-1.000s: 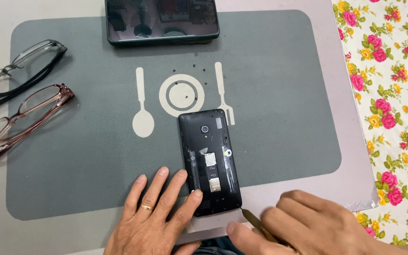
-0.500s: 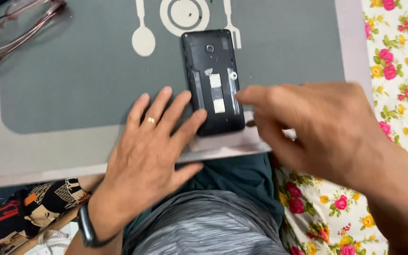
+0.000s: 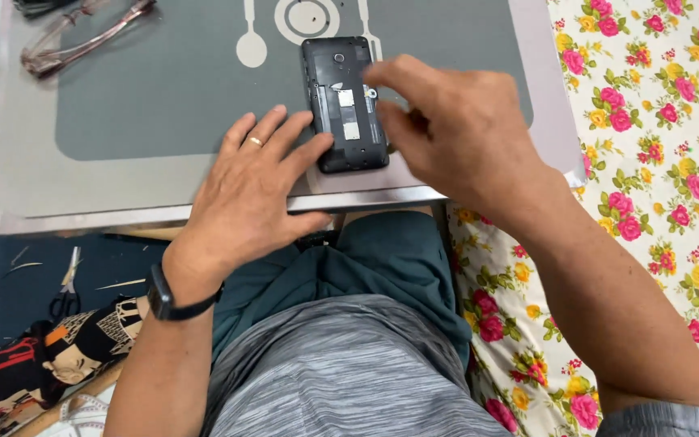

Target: The person uses a screwdriver to remove screws from the back of a disassembled smartphone placed on a gray mat. They then use their fingers to pick up and place small screws on the mat and the phone casing.

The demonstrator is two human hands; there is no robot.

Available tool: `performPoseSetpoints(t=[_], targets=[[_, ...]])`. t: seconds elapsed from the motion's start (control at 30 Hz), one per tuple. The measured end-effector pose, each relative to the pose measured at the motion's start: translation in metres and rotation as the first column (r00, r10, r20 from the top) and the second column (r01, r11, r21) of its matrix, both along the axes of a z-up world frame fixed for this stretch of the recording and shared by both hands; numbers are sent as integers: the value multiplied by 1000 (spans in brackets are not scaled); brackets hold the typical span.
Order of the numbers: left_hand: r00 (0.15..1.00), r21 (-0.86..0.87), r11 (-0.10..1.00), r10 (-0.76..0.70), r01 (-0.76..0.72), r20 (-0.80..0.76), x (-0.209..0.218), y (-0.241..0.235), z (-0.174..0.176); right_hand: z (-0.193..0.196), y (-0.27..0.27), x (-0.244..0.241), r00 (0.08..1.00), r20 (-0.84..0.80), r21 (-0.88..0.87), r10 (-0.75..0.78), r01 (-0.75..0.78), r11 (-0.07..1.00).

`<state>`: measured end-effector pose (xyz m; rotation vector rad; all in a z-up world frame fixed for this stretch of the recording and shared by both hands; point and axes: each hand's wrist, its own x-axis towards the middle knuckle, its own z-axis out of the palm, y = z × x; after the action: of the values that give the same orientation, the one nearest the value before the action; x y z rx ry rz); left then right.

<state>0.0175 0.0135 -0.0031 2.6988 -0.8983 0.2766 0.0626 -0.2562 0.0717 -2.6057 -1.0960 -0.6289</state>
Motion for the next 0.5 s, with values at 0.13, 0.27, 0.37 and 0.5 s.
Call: performPoseSetpoints(t=[0.13,0.27,0.37,0.5], targets=[[999,7,1000,-27,26,47,0,2,-2,18,4,-15,984,-167,1,60,-61,998],[999,7,1000,-18,17,45,-1,2,-2,-2,-5,-7,1000,-2,-9,-4,4,1000],[999,-12,1000,-13,13,31,0,1,-2,4,-6,-8,999,-51,34,4,-3,999],[1000,-3,1000,-12,12,19,1,3,-6,26,2,-17,938,-314,101,147,-121,987]])
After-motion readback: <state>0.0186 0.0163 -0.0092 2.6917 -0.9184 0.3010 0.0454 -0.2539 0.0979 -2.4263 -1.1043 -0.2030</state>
